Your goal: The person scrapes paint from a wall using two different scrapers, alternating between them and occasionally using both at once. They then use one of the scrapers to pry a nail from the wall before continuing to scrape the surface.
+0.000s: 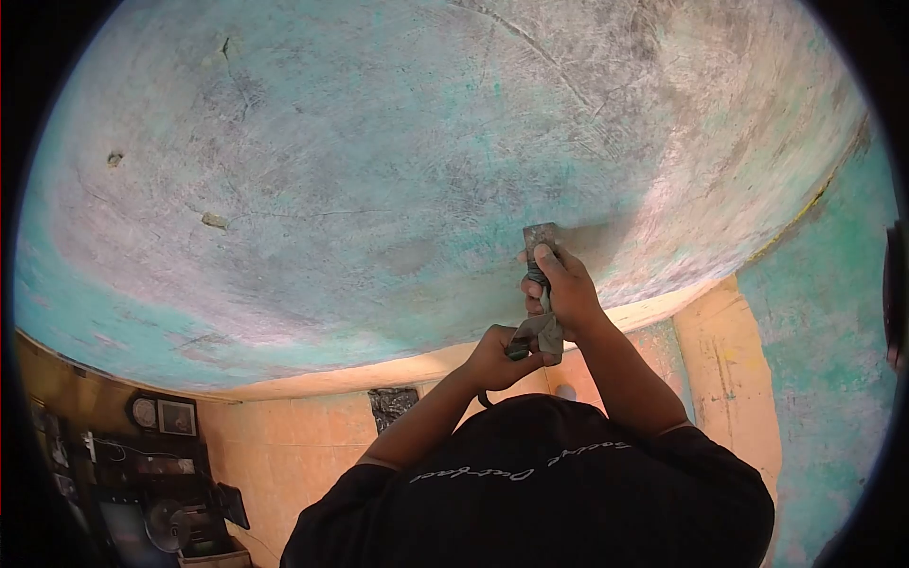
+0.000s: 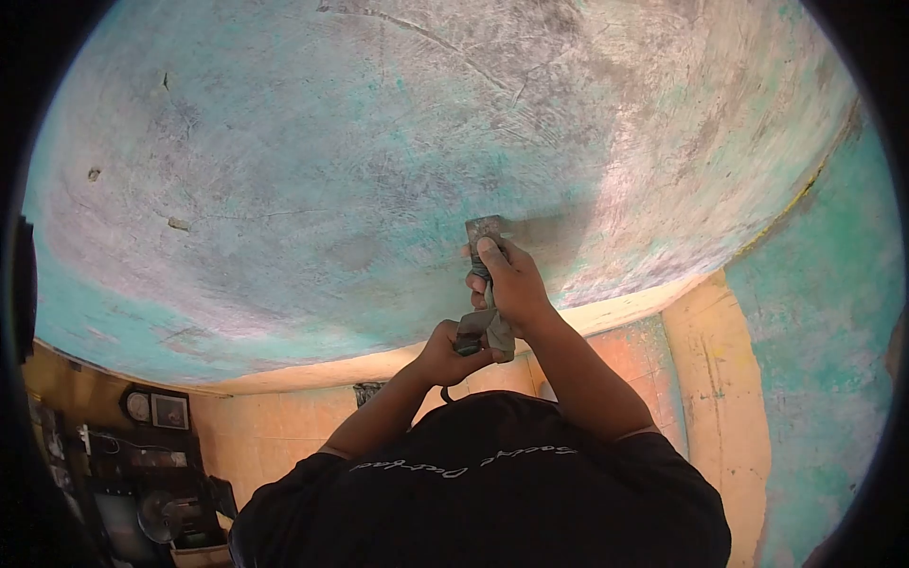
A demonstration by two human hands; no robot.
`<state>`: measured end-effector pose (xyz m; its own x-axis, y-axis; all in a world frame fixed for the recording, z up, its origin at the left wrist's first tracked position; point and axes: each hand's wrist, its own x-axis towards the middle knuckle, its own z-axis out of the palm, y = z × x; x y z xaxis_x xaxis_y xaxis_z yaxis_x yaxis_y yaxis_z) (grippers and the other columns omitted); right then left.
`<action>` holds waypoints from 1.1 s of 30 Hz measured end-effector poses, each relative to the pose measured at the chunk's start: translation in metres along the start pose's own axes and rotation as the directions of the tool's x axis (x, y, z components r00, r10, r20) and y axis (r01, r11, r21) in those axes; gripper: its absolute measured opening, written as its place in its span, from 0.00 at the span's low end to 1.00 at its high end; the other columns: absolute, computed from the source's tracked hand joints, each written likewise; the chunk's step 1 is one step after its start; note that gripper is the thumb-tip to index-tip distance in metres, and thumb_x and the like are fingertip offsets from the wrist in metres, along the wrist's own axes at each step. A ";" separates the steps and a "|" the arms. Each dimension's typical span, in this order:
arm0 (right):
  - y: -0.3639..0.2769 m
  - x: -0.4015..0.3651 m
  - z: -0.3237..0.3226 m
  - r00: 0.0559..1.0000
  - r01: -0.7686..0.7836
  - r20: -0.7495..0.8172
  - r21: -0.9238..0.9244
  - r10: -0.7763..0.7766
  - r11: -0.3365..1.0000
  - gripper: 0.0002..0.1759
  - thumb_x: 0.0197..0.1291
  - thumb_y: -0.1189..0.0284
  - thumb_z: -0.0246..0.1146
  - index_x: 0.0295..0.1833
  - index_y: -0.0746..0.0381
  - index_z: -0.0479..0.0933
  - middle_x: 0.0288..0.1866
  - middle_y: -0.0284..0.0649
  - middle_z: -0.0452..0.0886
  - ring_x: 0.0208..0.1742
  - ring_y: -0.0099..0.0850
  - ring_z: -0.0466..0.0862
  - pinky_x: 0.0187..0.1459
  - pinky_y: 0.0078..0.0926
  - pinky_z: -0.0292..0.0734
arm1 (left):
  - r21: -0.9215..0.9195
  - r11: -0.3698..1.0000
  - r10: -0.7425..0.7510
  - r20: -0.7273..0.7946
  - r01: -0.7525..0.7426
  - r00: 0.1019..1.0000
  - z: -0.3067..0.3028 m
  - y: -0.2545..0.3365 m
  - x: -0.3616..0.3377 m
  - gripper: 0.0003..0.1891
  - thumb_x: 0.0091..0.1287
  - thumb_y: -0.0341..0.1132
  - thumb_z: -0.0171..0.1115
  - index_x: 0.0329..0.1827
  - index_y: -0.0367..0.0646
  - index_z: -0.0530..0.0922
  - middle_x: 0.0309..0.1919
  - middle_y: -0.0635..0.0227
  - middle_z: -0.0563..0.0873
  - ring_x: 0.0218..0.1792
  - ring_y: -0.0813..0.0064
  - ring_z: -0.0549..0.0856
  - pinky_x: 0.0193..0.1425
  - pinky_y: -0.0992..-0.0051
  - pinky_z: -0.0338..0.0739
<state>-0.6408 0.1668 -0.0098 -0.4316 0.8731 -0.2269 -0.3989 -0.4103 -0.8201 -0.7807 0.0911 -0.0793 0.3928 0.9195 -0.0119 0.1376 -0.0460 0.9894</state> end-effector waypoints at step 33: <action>-0.001 0.004 -0.005 1.000 0.020 0.012 -0.053 -0.019 0.998 0.17 0.70 0.59 0.51 0.49 0.64 0.70 0.22 0.31 0.66 0.22 0.19 0.67 0.23 0.18 0.64 | -0.087 0.996 0.005 -0.102 -0.014 0.995 0.010 -0.006 0.007 0.07 0.60 0.33 0.68 0.35 0.39 0.81 0.25 0.76 0.81 0.29 0.87 0.76 0.35 0.80 0.71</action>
<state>-0.6384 0.1722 -0.0124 -0.4338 0.8774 -0.2048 -0.3638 -0.3786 -0.8511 -0.7696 0.0935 -0.0865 0.2989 0.9543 0.0079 0.0526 -0.0247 0.9983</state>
